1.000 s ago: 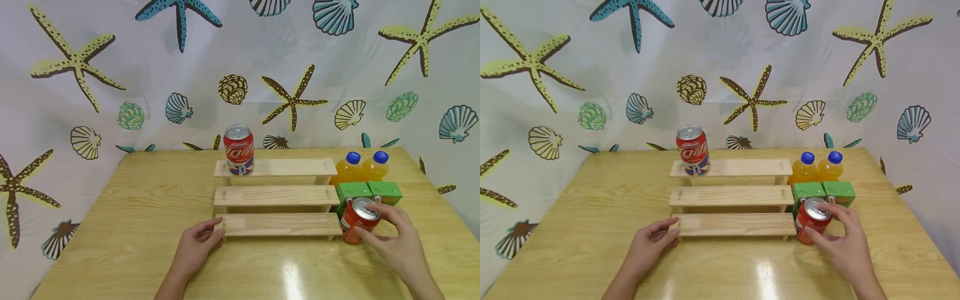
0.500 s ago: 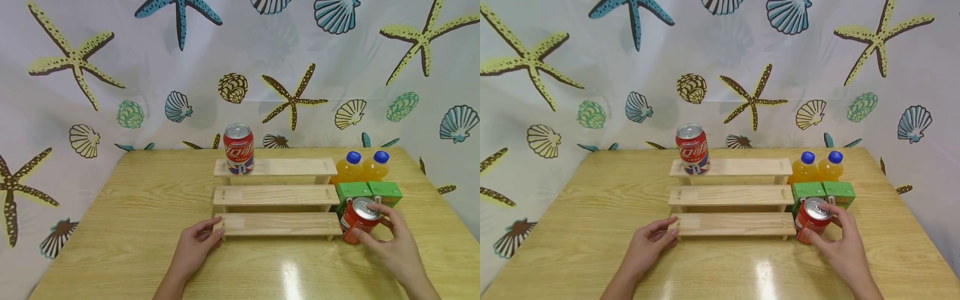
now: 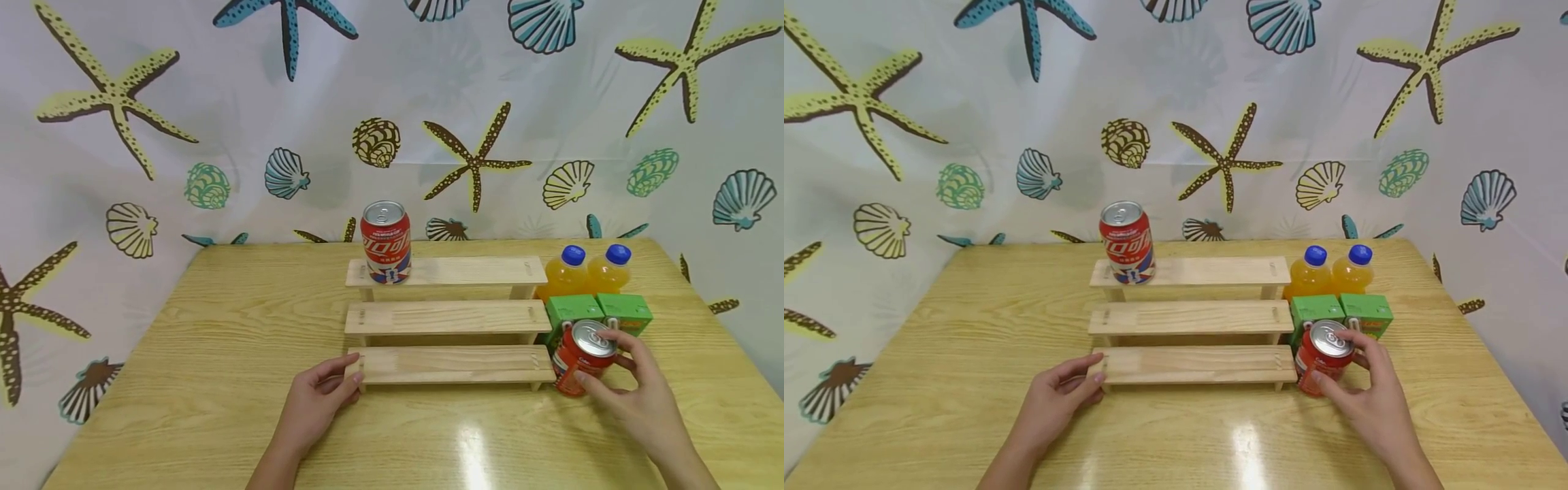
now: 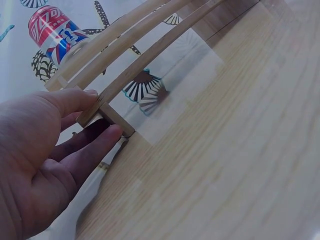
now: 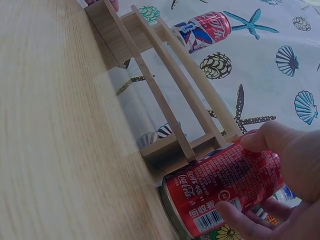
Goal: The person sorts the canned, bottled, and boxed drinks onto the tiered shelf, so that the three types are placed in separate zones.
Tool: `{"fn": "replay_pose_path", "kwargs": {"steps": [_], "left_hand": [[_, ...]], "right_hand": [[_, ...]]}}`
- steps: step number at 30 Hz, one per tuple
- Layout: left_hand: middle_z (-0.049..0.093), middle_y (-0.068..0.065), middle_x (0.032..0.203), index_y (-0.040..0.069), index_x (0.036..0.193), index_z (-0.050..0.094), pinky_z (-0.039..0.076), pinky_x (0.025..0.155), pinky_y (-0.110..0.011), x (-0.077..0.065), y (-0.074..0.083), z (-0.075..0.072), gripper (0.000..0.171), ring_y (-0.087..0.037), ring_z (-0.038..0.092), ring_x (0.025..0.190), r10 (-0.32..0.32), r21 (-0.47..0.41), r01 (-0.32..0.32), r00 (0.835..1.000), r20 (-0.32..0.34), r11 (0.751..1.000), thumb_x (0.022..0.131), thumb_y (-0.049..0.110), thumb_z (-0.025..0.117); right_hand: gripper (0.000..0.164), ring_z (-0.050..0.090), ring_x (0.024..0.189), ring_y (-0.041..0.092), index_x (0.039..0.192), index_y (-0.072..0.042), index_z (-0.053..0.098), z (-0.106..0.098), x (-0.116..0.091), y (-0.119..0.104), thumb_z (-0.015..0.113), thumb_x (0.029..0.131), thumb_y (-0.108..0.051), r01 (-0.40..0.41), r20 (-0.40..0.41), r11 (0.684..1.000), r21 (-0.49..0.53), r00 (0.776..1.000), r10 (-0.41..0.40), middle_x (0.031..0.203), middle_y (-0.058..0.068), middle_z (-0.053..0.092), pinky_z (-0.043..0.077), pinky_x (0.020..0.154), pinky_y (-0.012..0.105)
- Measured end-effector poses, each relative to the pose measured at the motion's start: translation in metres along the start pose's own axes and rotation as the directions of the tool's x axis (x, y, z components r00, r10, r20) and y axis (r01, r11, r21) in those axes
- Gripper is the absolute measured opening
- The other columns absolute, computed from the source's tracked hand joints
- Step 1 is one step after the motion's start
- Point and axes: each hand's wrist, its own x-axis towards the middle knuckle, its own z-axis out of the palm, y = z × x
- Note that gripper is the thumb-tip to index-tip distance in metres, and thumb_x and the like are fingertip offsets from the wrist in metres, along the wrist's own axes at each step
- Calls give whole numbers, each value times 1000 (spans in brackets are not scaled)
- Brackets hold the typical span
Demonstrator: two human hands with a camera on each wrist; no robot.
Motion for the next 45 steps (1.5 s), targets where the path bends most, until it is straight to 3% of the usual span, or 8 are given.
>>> {"fn": "replay_pose_path", "kwargs": {"steps": [4,7,14,16,23,29,40,45], "left_hand": [[67,-14,115,10,127,68,64,78,-27,0,0,1,38,-19,72,89,0,6,0,1000,0,1000,90,11,76],[66,-14,116,10,128,68,64,79,-27,0,0,1,39,-19,72,91,-1,5,1,1000,1,1000,90,11,75],[65,-14,119,9,128,68,64,80,-27,0,1,0,39,-17,72,94,-6,4,6,1000,-6,1000,90,11,76],[65,-15,119,9,128,68,64,80,-27,0,2,0,39,-17,72,94,-7,5,7,1000,-6,1000,90,11,76],[65,-15,121,9,128,68,64,81,-27,0,2,0,39,-17,72,94,-9,6,9,1000,2,1000,90,10,75],[64,-15,121,8,129,67,64,81,-27,-1,2,0,39,-17,72,93,-9,11,9,1000,-1,1000,91,9,74],[64,-15,124,8,129,67,64,81,-26,-1,3,1,39,-17,72,94,-13,16,13,1000,-8,1000,91,9,74],[62,-15,128,8,130,66,63,82,-27,0,3,2,39,-16,71,95,-7,9,7,1000,4,1000,91,10,74]], "right_hand": [[70,49,120,44,144,-6,40,0,0,0,78,86,-2,1,11,1000,14,1000,-1,148,20,37,62,72,23],[69,49,118,42,144,-5,40,1,-1,1,78,86,-2,21,6,1000,13,1000,-21,147,22,37,63,71,24],[70,42,112,-11,143,-7,42,4,1,4,80,85,-5,89,-36,994,-63,995,-91,142,16,46,39,90,0],[70,42,111,-12,144,-7,41,5,1,4,79,86,-6,84,-32,994,-65,996,-86,142,16,46,40,90,3],[71,52,119,37,145,-3,33,7,0,2,76,89,-6,60,-3,997,-42,998,-60,145,23,42,48,97,57],[75,50,121,50,148,-5,29,8,0,4,76,89,-6,53,23,999,-11,998,-53,145,28,38,50,91,74],[84,49,121,53,152,-11,24,9,1,7,77,87,-4,48,52,998,31,997,-49,139,28,38,64,76,31],[88,49,122,57,153,-13,20,8,1,9,77,87,-5,44,52,999,23,998,-45,140,30,38,63,73,25]]}}
